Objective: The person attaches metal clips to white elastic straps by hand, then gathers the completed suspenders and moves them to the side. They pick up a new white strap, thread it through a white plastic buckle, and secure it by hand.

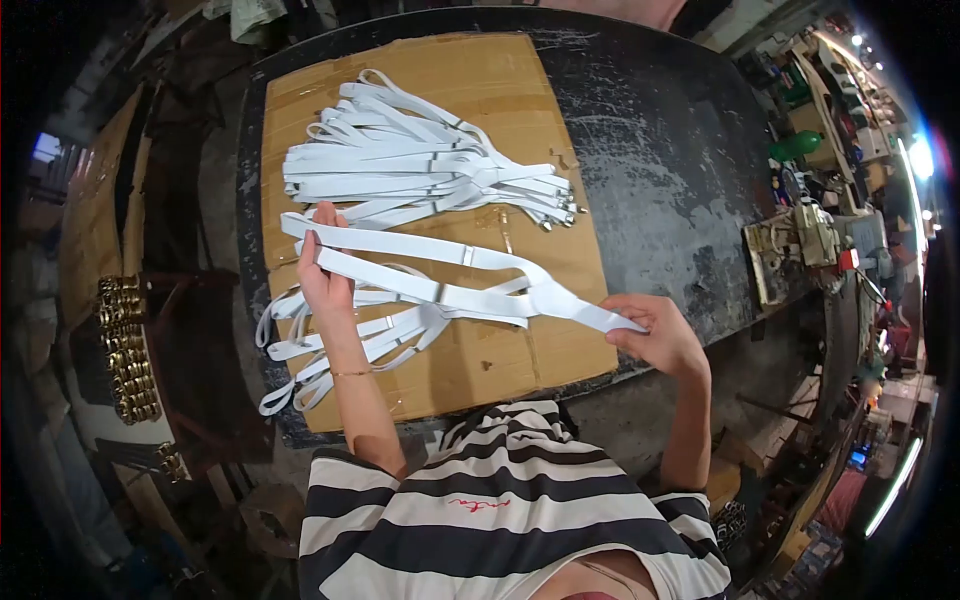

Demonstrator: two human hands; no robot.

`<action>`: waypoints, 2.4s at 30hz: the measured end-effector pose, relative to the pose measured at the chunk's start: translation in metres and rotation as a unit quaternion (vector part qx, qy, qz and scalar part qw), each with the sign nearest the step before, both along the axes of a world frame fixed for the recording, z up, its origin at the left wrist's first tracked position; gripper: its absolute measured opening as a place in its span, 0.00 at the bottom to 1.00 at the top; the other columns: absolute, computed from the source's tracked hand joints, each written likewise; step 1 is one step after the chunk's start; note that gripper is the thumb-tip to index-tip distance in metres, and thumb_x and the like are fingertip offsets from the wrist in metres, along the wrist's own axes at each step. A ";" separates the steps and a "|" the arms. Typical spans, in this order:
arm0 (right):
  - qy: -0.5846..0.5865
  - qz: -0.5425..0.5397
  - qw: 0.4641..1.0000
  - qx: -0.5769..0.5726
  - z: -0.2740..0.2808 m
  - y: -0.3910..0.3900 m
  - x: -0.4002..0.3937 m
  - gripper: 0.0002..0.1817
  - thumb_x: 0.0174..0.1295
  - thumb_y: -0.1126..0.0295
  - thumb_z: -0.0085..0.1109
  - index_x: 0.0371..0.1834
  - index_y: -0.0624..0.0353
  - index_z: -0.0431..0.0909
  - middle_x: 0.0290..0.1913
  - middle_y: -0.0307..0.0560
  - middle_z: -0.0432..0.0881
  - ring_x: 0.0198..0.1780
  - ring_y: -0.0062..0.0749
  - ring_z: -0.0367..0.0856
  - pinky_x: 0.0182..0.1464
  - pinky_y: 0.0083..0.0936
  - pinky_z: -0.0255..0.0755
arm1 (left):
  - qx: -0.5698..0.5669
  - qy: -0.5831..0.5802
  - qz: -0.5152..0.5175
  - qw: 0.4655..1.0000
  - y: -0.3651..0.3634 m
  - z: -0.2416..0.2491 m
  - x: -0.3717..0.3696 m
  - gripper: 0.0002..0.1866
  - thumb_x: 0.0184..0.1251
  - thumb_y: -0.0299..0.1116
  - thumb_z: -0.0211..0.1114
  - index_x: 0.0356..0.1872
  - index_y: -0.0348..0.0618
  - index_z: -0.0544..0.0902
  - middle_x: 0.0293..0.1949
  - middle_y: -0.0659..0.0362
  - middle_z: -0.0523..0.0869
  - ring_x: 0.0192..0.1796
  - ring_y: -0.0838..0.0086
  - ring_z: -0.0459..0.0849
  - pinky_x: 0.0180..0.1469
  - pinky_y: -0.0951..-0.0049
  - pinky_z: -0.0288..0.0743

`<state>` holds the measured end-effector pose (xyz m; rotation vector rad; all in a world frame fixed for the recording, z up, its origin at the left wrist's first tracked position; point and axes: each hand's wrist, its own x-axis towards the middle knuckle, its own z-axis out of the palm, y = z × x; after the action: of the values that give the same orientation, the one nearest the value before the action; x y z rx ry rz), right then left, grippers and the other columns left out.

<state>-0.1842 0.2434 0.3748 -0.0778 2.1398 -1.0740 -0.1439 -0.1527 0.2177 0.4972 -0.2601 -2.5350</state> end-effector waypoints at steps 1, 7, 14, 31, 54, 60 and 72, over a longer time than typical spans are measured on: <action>-0.003 0.006 1.000 -0.009 -0.012 0.004 -0.006 0.19 0.51 0.80 0.63 0.48 0.67 0.76 0.36 0.47 0.82 0.34 0.22 0.78 0.31 0.20 0.72 | -0.003 -0.004 0.022 1.000 -0.012 0.000 -0.001 0.20 0.74 0.29 0.41 0.63 0.30 0.61 0.62 0.47 0.70 0.65 0.63 0.68 0.67 0.64 0.65; 0.011 0.003 1.000 -0.023 -0.047 0.005 -0.046 0.16 0.50 0.79 0.64 0.44 0.65 0.80 0.36 0.47 0.84 0.40 0.22 0.78 0.44 0.24 0.73 | -0.087 -0.010 0.050 0.995 -0.088 -0.015 -0.011 0.20 0.71 0.26 0.48 0.61 0.30 0.64 0.60 0.49 0.71 0.64 0.64 0.69 0.67 0.63 0.65; 0.273 0.069 0.960 0.000 -0.148 -0.030 -0.153 0.15 0.51 0.71 0.66 0.43 0.64 0.80 0.40 0.55 0.84 0.41 0.37 0.83 0.46 0.28 0.73 | -0.172 0.002 0.024 0.985 -0.142 -0.017 -0.083 0.21 0.70 0.26 0.49 0.62 0.33 0.61 0.62 0.49 0.68 0.66 0.63 0.66 0.69 0.61 0.60; 0.430 0.033 0.901 0.040 -0.267 -0.035 -0.172 0.18 0.50 0.74 0.63 0.47 0.60 0.76 0.50 0.54 0.75 0.55 0.49 0.70 0.57 0.36 0.65 | -0.421 -0.455 0.210 0.756 -0.200 -0.059 -0.123 0.23 0.60 0.33 0.65 0.52 0.30 0.71 0.52 0.48 0.75 0.53 0.65 0.74 0.56 0.67 0.66; -0.093 0.073 0.971 0.208 -0.347 0.244 0.219 0.19 0.56 0.64 0.51 0.40 0.73 0.76 0.41 0.74 0.77 0.50 0.61 0.76 0.44 0.42 0.72 | -0.617 -0.372 -0.648 0.246 0.259 -0.130 0.212 0.26 0.60 0.56 0.55 0.28 0.40 0.85 0.30 0.44 0.84 0.39 0.53 0.84 0.42 0.59 0.76; -0.306 -0.174 0.930 0.105 -0.408 0.347 0.273 0.18 0.57 0.65 0.49 0.44 0.68 0.76 0.40 0.55 0.83 0.37 0.42 0.77 0.37 0.34 0.71 | -0.562 -0.336 -0.712 0.254 0.334 -0.165 0.229 0.34 0.56 0.62 0.58 0.15 0.33 0.80 0.12 0.53 0.77 0.17 0.66 0.81 0.22 0.69 0.73; -0.106 0.011 0.992 0.070 -0.362 0.405 0.194 0.15 0.60 0.63 0.58 0.39 0.68 0.79 0.28 0.44 0.81 0.30 0.25 0.77 0.33 0.27 0.71 | -0.668 -0.370 -0.462 0.452 0.375 -0.127 0.255 0.19 0.62 0.44 0.58 0.28 0.35 0.83 0.26 0.47 0.85 0.32 0.59 0.85 0.38 0.62 0.76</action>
<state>0.0099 0.6486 0.0130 0.0755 2.0094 -0.8746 0.1108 0.2227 0.0903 0.7622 -3.1604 -1.5367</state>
